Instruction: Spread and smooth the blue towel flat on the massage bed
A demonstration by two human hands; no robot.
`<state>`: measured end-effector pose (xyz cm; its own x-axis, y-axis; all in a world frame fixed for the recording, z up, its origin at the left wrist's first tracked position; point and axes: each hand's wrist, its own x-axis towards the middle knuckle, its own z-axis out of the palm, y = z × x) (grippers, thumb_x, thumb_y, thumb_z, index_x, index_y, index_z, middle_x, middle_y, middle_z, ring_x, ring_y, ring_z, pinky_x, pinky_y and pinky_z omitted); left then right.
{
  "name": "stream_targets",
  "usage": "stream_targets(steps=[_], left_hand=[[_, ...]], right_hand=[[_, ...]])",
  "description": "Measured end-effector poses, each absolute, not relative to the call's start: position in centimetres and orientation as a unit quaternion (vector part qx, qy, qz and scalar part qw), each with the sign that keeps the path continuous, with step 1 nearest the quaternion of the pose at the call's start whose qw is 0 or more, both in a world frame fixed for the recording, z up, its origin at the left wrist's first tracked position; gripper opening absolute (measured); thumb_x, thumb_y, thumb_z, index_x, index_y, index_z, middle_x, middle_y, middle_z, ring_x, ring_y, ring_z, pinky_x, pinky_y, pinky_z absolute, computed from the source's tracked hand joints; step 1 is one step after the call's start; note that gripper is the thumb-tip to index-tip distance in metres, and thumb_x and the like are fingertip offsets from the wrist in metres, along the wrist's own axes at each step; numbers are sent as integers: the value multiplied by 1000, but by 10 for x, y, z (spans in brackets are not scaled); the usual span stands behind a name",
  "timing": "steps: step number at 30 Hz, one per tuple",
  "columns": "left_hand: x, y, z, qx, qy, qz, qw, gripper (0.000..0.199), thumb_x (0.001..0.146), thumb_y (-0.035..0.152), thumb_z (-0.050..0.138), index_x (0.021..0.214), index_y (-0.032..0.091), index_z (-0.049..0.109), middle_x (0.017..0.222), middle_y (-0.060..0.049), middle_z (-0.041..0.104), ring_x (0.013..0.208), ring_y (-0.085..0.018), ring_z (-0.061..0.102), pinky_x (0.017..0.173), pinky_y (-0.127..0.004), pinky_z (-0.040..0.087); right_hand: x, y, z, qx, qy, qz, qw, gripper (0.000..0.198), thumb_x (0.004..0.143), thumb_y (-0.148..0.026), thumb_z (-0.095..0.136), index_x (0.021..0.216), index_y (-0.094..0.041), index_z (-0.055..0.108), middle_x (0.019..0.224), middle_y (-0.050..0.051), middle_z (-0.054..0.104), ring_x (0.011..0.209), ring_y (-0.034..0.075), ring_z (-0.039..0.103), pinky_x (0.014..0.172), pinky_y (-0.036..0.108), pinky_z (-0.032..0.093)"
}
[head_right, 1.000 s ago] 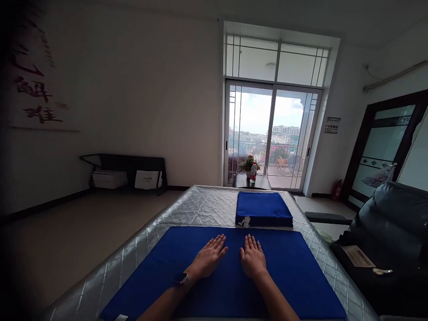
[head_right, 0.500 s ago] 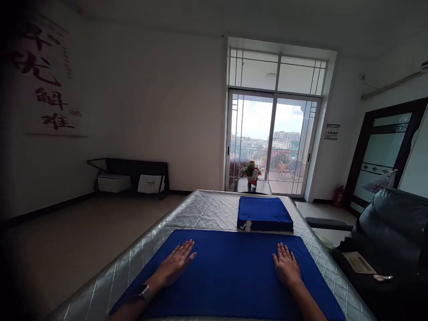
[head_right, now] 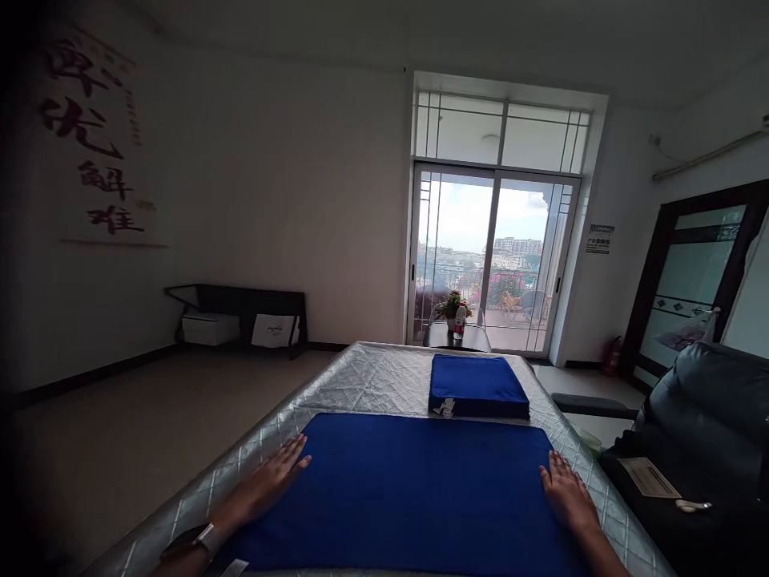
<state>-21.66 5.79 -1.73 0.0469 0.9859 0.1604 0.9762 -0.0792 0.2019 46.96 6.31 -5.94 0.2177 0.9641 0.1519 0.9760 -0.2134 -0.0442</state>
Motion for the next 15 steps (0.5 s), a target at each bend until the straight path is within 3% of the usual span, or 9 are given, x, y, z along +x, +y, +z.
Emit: stream_targets(steps=[10, 15], left_hand=[[-203, 52, 0, 707, 700, 102, 0, 70, 97, 46, 27, 149, -1, 31, 157, -18, 27, 146, -29, 28, 119, -48, 25], [-121, 44, 2, 763, 624, 168, -30, 61, 99, 43, 28, 149, 11, 40, 155, -13, 36, 145, -26, 32, 118, -43, 30]], right_hand=[[432, 45, -24, -797, -595, -83, 59, 69, 91, -38, 22, 151, -6, 35, 158, 11, 31, 147, 22, 24, 121, 39, 16], [332, 17, 10, -718, -685, -77, 97, 64, 93, -30, 20, 150, -3, 34, 160, 11, 25, 148, 23, 21, 122, 42, 16]])
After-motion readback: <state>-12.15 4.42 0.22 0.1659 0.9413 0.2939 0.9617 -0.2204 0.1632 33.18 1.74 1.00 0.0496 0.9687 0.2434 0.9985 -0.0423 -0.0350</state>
